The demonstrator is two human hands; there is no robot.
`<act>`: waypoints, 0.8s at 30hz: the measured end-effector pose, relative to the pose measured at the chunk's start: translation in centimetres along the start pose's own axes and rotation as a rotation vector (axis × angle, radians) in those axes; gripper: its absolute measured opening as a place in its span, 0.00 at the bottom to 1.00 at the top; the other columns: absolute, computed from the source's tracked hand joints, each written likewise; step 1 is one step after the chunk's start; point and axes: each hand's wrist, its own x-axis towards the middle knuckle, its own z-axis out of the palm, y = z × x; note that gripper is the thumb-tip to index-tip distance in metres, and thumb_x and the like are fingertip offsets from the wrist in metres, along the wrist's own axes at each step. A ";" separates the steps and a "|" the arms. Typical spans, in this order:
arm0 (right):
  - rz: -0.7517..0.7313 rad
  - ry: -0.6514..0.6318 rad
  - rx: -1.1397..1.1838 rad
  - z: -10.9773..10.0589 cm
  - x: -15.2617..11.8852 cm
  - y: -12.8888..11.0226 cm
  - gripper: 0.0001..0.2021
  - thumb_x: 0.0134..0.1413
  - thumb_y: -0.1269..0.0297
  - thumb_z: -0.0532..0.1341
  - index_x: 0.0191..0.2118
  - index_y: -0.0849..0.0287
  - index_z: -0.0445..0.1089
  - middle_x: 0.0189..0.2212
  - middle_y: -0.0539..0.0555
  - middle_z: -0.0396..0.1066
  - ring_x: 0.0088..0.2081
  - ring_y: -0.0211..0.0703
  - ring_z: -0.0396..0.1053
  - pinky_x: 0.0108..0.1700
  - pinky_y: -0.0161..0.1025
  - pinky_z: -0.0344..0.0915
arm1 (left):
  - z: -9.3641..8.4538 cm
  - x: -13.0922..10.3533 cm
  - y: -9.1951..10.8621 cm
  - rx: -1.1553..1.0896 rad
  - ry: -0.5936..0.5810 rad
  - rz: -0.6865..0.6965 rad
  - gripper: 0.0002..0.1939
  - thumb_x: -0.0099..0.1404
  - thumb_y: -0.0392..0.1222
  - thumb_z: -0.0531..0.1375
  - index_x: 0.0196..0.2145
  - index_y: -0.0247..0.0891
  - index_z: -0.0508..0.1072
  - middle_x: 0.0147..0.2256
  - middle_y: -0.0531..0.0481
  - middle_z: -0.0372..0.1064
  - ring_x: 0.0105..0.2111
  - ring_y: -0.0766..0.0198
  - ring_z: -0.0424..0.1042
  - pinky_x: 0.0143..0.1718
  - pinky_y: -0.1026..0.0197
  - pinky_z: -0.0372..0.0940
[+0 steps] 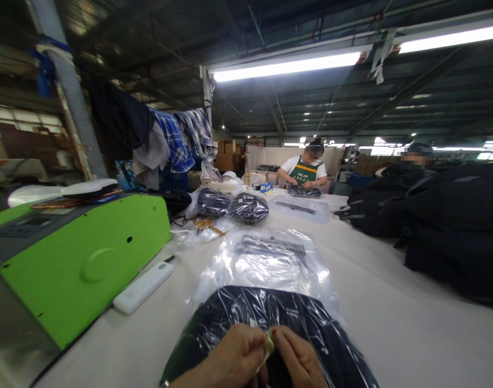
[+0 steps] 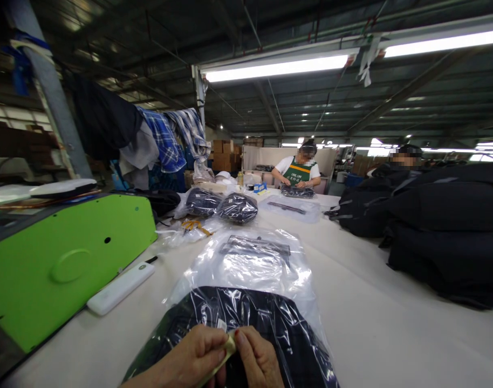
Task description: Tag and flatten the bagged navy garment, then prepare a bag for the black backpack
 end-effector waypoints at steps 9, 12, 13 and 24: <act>0.217 0.368 0.576 0.6 0.3 0.7 0.18 0.46 0.46 0.64 0.25 0.58 0.69 0.21 0.46 0.59 0.26 0.36 0.55 0.29 0.30 0.56 | -2.6 -1.3 0.1 -0.181 -0.033 0.015 0.16 0.52 0.43 0.51 0.34 0.33 0.73 0.20 0.54 0.65 0.17 0.71 0.60 0.19 0.68 0.57; 0.221 0.386 0.613 0.9 0.4 0.7 0.18 0.44 0.46 0.65 0.27 0.58 0.72 0.23 0.48 0.63 0.28 0.37 0.58 0.33 0.31 0.58 | -3.8 -1.3 -0.3 -0.227 0.005 -0.004 0.19 0.49 0.44 0.52 0.35 0.32 0.73 0.18 0.55 0.65 0.15 0.71 0.59 0.18 0.68 0.58; 0.204 0.388 0.594 1.0 0.4 0.7 0.18 0.44 0.46 0.65 0.27 0.58 0.73 0.23 0.48 0.64 0.29 0.38 0.59 0.35 0.31 0.59 | -4.2 -1.4 -0.3 -0.237 0.015 -0.021 0.19 0.48 0.44 0.52 0.35 0.32 0.73 0.17 0.55 0.65 0.15 0.71 0.59 0.18 0.68 0.58; 0.199 0.379 0.485 0.8 0.0 0.5 0.17 0.46 0.46 0.64 0.31 0.57 0.75 0.26 0.50 0.70 0.30 0.39 0.65 0.33 0.31 0.63 | -5.6 -1.4 1.2 -0.206 0.016 -0.081 0.09 0.48 0.42 0.54 0.26 0.34 0.68 0.19 0.54 0.68 0.15 0.71 0.61 0.18 0.69 0.56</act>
